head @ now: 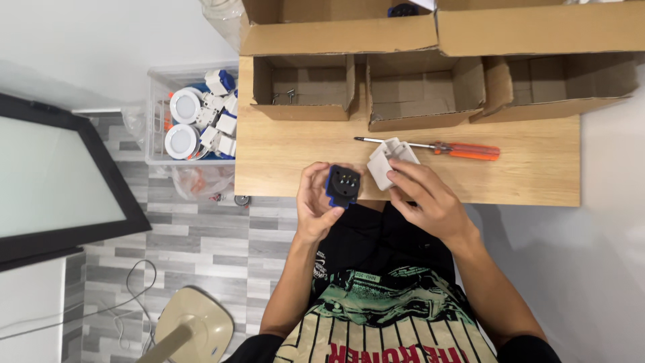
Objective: The person assembles small electrical components on a wooden table. They use a screwdriver to tighten screws on a blue plastic part, then attach a white plastic housing to it. The person repeats this process with another blue part, securing it with screws.
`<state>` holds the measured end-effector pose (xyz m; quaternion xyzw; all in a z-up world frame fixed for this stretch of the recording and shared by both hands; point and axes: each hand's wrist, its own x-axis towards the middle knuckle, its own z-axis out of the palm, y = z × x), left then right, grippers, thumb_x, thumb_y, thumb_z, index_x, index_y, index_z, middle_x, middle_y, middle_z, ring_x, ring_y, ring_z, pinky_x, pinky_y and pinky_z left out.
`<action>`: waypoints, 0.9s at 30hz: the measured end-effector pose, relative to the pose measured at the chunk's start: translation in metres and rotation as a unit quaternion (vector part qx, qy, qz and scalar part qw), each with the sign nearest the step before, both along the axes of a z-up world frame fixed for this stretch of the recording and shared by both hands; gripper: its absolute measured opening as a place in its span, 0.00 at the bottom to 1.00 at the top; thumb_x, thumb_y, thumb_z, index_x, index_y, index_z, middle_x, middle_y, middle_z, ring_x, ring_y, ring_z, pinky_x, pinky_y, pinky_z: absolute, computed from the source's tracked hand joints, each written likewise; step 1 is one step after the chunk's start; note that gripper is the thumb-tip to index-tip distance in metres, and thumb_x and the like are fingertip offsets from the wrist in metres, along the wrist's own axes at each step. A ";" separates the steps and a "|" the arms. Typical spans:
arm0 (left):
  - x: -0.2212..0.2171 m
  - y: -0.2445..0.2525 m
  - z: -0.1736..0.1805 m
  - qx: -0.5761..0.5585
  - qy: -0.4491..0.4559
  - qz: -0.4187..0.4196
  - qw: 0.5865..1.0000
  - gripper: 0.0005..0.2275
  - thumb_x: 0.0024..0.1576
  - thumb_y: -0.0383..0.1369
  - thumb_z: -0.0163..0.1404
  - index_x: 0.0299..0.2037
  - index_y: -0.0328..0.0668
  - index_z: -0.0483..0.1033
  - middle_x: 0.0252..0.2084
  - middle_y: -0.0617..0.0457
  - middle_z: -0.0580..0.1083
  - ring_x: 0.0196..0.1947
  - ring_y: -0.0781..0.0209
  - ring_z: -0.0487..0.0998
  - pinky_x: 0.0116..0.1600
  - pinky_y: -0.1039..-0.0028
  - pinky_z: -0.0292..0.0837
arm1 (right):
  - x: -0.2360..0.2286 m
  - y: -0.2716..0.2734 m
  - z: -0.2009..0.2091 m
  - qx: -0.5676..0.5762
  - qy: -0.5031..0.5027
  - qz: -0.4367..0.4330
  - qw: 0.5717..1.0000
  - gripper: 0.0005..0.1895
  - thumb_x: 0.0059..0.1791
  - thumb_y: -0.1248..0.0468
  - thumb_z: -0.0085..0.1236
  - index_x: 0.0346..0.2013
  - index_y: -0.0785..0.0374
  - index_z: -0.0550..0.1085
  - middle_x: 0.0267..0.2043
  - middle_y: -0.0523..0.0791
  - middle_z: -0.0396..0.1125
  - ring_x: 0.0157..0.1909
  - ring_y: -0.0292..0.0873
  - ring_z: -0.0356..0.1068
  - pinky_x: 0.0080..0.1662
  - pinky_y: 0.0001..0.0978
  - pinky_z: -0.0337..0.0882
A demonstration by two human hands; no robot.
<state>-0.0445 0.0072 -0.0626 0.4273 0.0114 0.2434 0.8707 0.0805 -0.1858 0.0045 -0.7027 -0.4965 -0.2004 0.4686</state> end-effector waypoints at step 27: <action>0.004 0.005 0.006 0.027 0.020 -0.005 0.999 0.34 0.65 0.36 0.58 0.77 0.27 0.56 0.73 0.25 0.64 0.53 0.40 0.85 0.56 0.60 0.87 | -0.004 -0.006 -0.032 -0.062 0.078 -0.018 0.995 0.34 0.44 0.61 0.78 0.62 0.67 0.74 0.66 0.62 0.68 0.65 0.67 0.73 0.63 0.57 0.76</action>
